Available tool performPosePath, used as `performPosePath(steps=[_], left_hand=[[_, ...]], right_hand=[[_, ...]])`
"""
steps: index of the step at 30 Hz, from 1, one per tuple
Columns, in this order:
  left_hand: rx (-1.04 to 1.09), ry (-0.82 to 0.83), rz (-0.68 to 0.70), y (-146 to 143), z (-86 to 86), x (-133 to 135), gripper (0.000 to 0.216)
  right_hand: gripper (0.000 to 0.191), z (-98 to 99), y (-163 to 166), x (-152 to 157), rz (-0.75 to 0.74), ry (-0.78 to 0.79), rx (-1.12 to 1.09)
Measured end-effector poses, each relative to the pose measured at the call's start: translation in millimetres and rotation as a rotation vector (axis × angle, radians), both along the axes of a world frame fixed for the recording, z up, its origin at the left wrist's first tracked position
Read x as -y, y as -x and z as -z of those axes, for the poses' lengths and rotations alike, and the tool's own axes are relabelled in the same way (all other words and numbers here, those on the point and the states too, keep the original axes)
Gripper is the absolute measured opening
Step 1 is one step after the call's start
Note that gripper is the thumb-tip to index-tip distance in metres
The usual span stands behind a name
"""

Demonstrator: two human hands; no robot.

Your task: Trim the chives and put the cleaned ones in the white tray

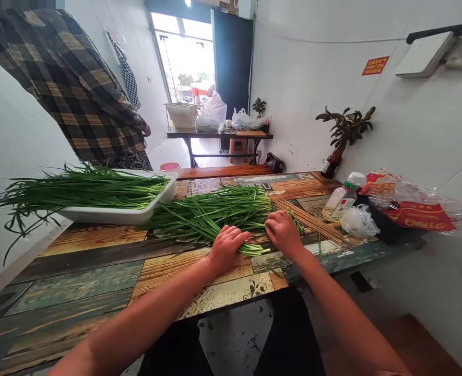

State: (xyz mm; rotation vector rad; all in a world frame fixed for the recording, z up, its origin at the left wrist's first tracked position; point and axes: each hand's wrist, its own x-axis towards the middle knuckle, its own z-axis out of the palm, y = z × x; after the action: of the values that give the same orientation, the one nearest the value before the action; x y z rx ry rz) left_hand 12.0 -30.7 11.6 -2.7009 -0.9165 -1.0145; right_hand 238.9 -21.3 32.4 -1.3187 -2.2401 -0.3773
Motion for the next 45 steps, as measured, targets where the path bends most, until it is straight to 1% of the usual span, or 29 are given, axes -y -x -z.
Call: performPosePath(steps=[2,4,6,9,12,16,18,20,22,24,26,27,29,31,32,35,37,39,41,43,45], left_hand=[[0.050,-0.023,-0.028,-0.7,-0.6,0.8,0.025],[0.086,-0.058,-0.024,-1.9,-0.4,0.8,0.028],[0.099,-0.078,0.022,-3.3,0.9,0.1,0.030],[0.091,-0.062,0.087,-4.9,4.0,-2.4,0.026],[0.056,-0.079,0.074,-4.9,5.8,-4.4,0.023],[-0.005,-0.141,0.044,-3.0,4.1,-3.2,0.028],[-0.018,-0.152,0.030,-2.3,2.9,-2.0,0.028],[-0.030,-0.151,0.012,-2.3,2.8,-1.6,0.028],[-0.041,-0.146,0.000,-2.8,4.2,-2.2,0.028],[-0.044,-0.145,-0.004,-3.4,6.4,-3.4,0.029],[-0.042,-0.146,-0.004,-3.7,8.4,-4.6,0.029],[-0.041,-0.146,-0.001,-3.7,9.0,-5.0,0.029],[-0.046,-0.143,0.006,-3.4,9.1,-5.4,0.028],[-0.064,-0.135,0.009,-2.8,7.9,-5.1,0.027],[-0.075,-0.133,0.008,-2.5,7.1,-4.7,0.028],[-0.112,-0.122,0.003,-2.0,4.2,-3.0,0.027],[-0.137,-0.109,-0.004,-1.8,2.6,-1.8,0.026],[-0.159,-0.096,-0.014,-1.8,2.1,-1.3,0.026],[-0.175,-0.088,-0.017,-2.2,3.1,-1.8,0.027],[-0.193,-0.075,-0.018,-3.1,6.0,-3.0,0.028],[-0.208,-0.056,-0.014,-4.5,10.1,-4.4,0.030]], right_hand=[[0.012,-6.1,8.8,19.9,-0.072,-0.042,-0.021],[0.011,-9.6,19.0,36.8,-0.141,-0.079,-0.046],[0.011,-10.5,26.5,47.8,-0.182,-0.098,-0.069],[0.009,-9.5,28.0,52.8,-0.178,-0.098,-0.074],[0.008,-8.8,20.5,50.7,-0.148,-0.080,-0.040],[0.008,-8.6,7.1,48.0,-0.106,-0.048,0.008],[0.008,-8.5,0.2,47.2,-0.087,-0.033,-0.002],[0.010,-8.9,-6.6,46.2,-0.070,-0.019,-0.056],[0.011,-10.2,-12.9,44.5,-0.049,-0.017,-0.173],[0.014,-12.0,-18.0,42.3,0.015,-0.047,-0.325],[0.018,-13.3,-21.8,39.7,0.113,-0.070,-0.388],[0.019,-13.4,-23.4,38.3,0.161,-0.057,-0.356],[0.020,-13.0,-26.1,35.4,0.233,0.023,-0.198],[0.018,-12.7,-28.2,32.3,0.277,0.111,-0.057],[0.018,-12.8,-28.7,30.6,0.289,0.133,-0.032],[0.025,-13.0,-26.9,24.7,0.307,0.139,-0.097],[0.029,-11.3,-23.0,20.6,0.358,0.135,-0.157],[0.032,-7.2,-18.9,17.2,0.391,0.160,-0.169],[0.028,-1.7,-16.4,14.7,0.356,0.199,-0.138],[0.024,3.4,-16.8,13.0,0.319,0.204,-0.105],[0.027,6.0,-19.2,12.4,0.344,0.186,-0.111]])
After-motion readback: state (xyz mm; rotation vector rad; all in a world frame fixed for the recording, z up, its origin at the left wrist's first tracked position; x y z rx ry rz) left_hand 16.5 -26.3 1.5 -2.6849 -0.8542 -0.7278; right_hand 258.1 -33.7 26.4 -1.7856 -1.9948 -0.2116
